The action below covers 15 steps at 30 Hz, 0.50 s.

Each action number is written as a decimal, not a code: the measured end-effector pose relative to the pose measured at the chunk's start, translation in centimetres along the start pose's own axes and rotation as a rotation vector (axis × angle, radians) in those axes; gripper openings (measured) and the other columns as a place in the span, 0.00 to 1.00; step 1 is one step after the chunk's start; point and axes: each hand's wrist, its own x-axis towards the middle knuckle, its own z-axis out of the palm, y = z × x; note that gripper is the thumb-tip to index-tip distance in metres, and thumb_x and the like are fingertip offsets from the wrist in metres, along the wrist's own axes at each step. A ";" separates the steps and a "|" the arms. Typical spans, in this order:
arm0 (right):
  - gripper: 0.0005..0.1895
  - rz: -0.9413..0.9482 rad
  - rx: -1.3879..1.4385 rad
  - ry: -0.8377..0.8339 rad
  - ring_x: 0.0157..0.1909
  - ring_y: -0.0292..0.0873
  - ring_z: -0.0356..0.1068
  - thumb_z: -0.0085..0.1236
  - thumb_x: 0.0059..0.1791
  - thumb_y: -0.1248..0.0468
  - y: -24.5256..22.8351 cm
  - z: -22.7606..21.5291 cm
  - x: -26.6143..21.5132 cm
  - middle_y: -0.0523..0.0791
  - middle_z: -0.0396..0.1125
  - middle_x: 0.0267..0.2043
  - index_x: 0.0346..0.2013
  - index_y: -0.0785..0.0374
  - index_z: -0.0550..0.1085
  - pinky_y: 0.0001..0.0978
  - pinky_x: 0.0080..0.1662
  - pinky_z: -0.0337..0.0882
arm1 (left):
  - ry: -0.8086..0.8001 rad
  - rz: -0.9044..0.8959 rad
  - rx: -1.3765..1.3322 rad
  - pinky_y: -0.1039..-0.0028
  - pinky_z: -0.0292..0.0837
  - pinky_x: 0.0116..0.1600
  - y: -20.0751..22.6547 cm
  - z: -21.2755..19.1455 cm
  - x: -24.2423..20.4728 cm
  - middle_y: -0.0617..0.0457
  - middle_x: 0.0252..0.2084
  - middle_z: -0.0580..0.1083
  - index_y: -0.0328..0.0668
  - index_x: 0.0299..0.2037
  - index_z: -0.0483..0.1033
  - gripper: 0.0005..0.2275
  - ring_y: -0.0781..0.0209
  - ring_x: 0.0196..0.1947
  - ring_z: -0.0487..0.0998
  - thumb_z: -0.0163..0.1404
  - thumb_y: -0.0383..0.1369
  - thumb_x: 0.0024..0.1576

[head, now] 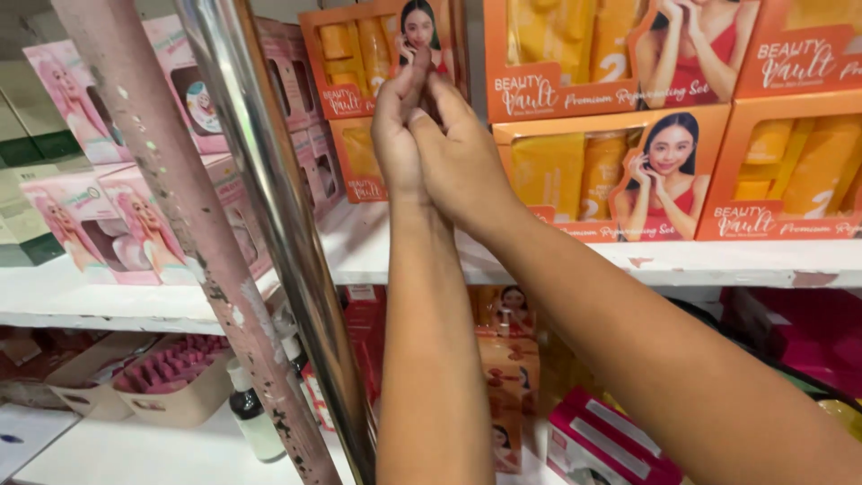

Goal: Cleaning and organizing skincare product boxes on a retail shelf.

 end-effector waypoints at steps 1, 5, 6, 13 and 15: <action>0.24 -0.007 -0.003 -0.001 0.71 0.47 0.67 0.43 0.57 0.63 0.4 0.3 0.5 0.53 0.66 0.70 0.68 0.68 0.65 0.32 0.71 0.64 | -0.005 0.005 -0.003 0.67 0.64 0.64 -0.1 0.0 0.3 0.42 0.62 0.72 0.25 0.67 0.70 0.23 0.56 0.56 0.71 0.43 0.36 0.68; 0.30 0.013 -0.180 0.106 0.72 0.53 0.61 0.52 0.52 0.62 3.1 1.3 2.7 0.56 0.60 0.71 0.69 0.67 0.62 0.38 0.69 0.61 | 0.119 -0.075 -0.128 0.67 0.64 0.68 -0.6 -0.7 1.1 0.42 0.62 0.72 0.28 0.65 0.69 0.24 0.54 0.61 0.73 0.43 0.39 0.62; 0.34 -0.012 -0.321 0.140 0.73 0.57 0.56 0.56 0.51 0.60 4.1 1.6 3.2 0.59 0.55 0.72 0.70 0.68 0.60 0.40 0.69 0.58 | 0.116 -0.081 -0.186 0.67 0.63 0.69 -0.8 -1.1 1.1 0.43 0.63 0.72 0.28 0.65 0.68 0.24 0.55 0.62 0.72 0.43 0.38 0.62; 0.44 0.102 -0.555 0.238 0.73 0.65 0.50 0.61 0.48 0.57 7.2 3.5 6.5 0.66 0.48 0.73 0.70 0.76 0.51 0.45 0.69 0.52 | 0.244 -0.078 -0.276 0.65 0.72 0.49 -0.7 -1.7 -0.4 0.47 0.40 0.74 0.35 0.50 0.78 0.16 0.54 0.41 0.76 0.44 0.40 0.64; 0.50 0.161 -0.518 0.301 0.72 0.66 0.50 0.63 0.42 0.59 9.0 3.7 7.2 0.64 0.49 0.72 0.71 0.75 0.48 0.46 0.69 0.53 | 0.366 -0.062 -0.177 0.67 0.75 0.46 -0.2 -0.5 -1.1 0.47 0.36 0.77 0.34 0.37 0.76 0.15 0.56 0.37 0.79 0.43 0.40 0.60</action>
